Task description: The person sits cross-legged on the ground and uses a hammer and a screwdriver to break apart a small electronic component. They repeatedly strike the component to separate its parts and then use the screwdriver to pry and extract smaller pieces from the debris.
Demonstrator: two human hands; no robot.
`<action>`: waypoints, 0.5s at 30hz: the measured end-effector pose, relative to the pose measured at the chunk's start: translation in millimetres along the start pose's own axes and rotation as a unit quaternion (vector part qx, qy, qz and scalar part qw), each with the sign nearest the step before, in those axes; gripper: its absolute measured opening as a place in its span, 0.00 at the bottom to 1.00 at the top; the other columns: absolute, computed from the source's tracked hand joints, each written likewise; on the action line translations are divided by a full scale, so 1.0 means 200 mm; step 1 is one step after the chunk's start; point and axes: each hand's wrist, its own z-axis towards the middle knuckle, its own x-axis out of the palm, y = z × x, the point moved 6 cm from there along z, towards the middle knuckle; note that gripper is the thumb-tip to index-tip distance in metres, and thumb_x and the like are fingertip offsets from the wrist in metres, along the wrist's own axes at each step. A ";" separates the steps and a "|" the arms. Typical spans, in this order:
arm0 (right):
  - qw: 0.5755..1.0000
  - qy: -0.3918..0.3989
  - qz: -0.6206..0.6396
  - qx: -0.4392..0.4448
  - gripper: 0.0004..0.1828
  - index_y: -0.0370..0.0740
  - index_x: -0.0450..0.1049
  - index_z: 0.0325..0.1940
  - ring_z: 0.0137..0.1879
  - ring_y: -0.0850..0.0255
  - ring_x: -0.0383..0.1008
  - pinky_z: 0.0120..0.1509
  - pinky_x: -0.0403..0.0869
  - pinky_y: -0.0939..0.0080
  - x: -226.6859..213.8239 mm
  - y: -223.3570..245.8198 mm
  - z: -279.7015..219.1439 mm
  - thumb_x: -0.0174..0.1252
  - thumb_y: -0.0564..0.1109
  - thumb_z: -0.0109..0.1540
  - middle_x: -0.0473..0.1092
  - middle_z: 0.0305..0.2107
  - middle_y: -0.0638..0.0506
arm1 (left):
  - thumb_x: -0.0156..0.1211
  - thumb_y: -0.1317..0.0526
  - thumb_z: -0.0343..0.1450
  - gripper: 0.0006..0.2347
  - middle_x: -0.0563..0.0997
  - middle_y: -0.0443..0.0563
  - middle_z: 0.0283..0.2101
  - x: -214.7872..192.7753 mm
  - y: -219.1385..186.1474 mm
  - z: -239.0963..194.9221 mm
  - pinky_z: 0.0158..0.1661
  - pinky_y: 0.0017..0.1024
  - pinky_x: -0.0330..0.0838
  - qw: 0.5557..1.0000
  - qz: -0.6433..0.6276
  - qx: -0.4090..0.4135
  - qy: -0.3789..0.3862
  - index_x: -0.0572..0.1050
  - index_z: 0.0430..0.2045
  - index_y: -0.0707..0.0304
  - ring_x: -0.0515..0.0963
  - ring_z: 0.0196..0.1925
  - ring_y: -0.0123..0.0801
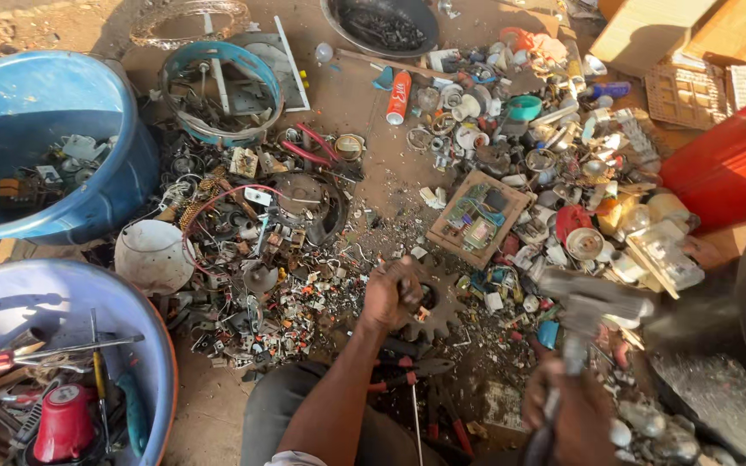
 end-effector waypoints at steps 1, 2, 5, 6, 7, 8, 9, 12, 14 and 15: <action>0.998 0.026 0.021 0.049 0.14 0.38 0.69 0.48 0.15 0.61 0.60 0.16 0.61 0.58 -0.01 -0.16 0.05 0.56 0.47 0.61 0.62 0.17 0.51 | 0.57 0.60 0.73 0.18 0.61 0.45 0.13 0.04 -0.01 -0.03 0.22 0.33 0.56 0.999 -0.038 0.007 0.009 0.62 0.11 0.57 0.57 0.15 0.29; 0.993 0.052 0.042 0.098 0.15 0.41 0.67 0.47 0.15 0.62 0.60 0.16 0.62 0.58 -0.02 -0.32 0.10 0.59 0.46 0.59 0.63 0.16 0.53 | 0.55 0.58 0.75 0.18 0.61 0.44 0.14 0.05 -0.02 -0.06 0.22 0.33 0.57 0.998 -0.065 -0.001 -0.021 0.62 0.11 0.57 0.57 0.15 0.29; 0.973 -0.026 0.014 0.228 0.17 0.41 0.63 0.43 0.19 0.62 0.61 0.21 0.65 0.57 -0.11 -0.73 0.23 0.65 0.44 0.60 0.63 0.19 0.54 | 0.49 0.53 0.78 0.19 0.59 0.43 0.15 0.05 -0.06 -0.14 0.23 0.32 0.59 0.984 -0.151 -0.007 -0.094 0.62 0.14 0.56 0.58 0.17 0.29; 0.966 -0.027 0.013 0.256 0.16 0.41 0.65 0.42 0.20 0.62 0.61 0.22 0.67 0.56 -0.11 -0.83 0.26 0.66 0.43 0.59 0.63 0.19 0.54 | 0.47 0.52 0.79 0.19 0.59 0.43 0.15 0.05 -0.07 -0.17 0.24 0.32 0.60 0.977 -0.187 -0.004 -0.107 0.63 0.15 0.56 0.58 0.17 0.29; 0.964 -0.015 0.003 0.266 0.15 0.39 0.65 0.41 0.20 0.61 0.63 0.23 0.68 0.56 -0.10 -0.90 0.30 0.66 0.44 0.59 0.64 0.20 0.53 | 0.46 0.51 0.80 0.20 0.59 0.44 0.16 0.05 -0.08 -0.20 0.25 0.32 0.61 0.968 -0.222 -0.001 -0.118 0.63 0.16 0.56 0.58 0.18 0.29; 0.961 -0.003 -0.007 0.276 0.15 0.38 0.66 0.41 0.20 0.60 0.65 0.23 0.69 0.56 -0.08 -0.97 0.32 0.66 0.44 0.60 0.66 0.20 0.51 | 0.45 0.49 0.80 0.20 0.59 0.44 0.16 0.06 -0.08 -0.22 0.26 0.32 0.62 0.961 -0.248 -0.007 -0.124 0.62 0.17 0.56 0.59 0.19 0.30; 0.958 0.008 -0.018 0.285 0.15 0.36 0.67 0.40 0.20 0.59 0.66 0.24 0.70 0.56 -0.08 -1.00 0.33 0.65 0.44 0.60 0.67 0.21 0.50 | 0.44 0.47 0.80 0.21 0.59 0.43 0.16 0.07 -0.07 -0.25 0.26 0.32 0.62 0.953 -0.275 -0.013 -0.129 0.62 0.17 0.56 0.59 0.19 0.30; 0.961 0.040 -0.157 0.222 0.20 0.32 0.69 0.47 0.24 0.53 0.70 0.28 0.73 0.50 -0.06 -0.97 0.35 0.64 0.49 0.61 0.69 0.23 0.45 | 0.42 0.45 0.79 0.22 0.58 0.44 0.17 0.11 -0.07 -0.32 0.28 0.33 0.63 0.950 -0.276 -0.021 -0.144 0.62 0.18 0.57 0.60 0.20 0.30; 0.934 0.020 -0.343 0.094 0.24 0.33 0.73 0.54 0.33 0.56 0.76 0.39 0.74 0.55 -0.05 -0.86 0.32 0.65 0.52 0.62 0.74 0.28 0.47 | 0.41 0.45 0.79 0.22 0.59 0.44 0.18 0.11 -0.07 -0.39 0.29 0.34 0.64 0.964 -0.218 -0.013 -0.153 0.62 0.18 0.57 0.60 0.21 0.32; 0.902 0.008 -0.430 0.028 0.26 0.34 0.75 0.57 0.38 0.57 0.79 0.45 0.74 0.58 -0.04 -0.80 0.29 0.65 0.54 0.63 0.76 0.30 0.48 | 0.40 0.46 0.80 0.21 0.59 0.45 0.19 0.11 -0.07 -0.42 0.29 0.35 0.64 0.973 -0.172 -0.005 -0.154 0.62 0.18 0.58 0.61 0.21 0.33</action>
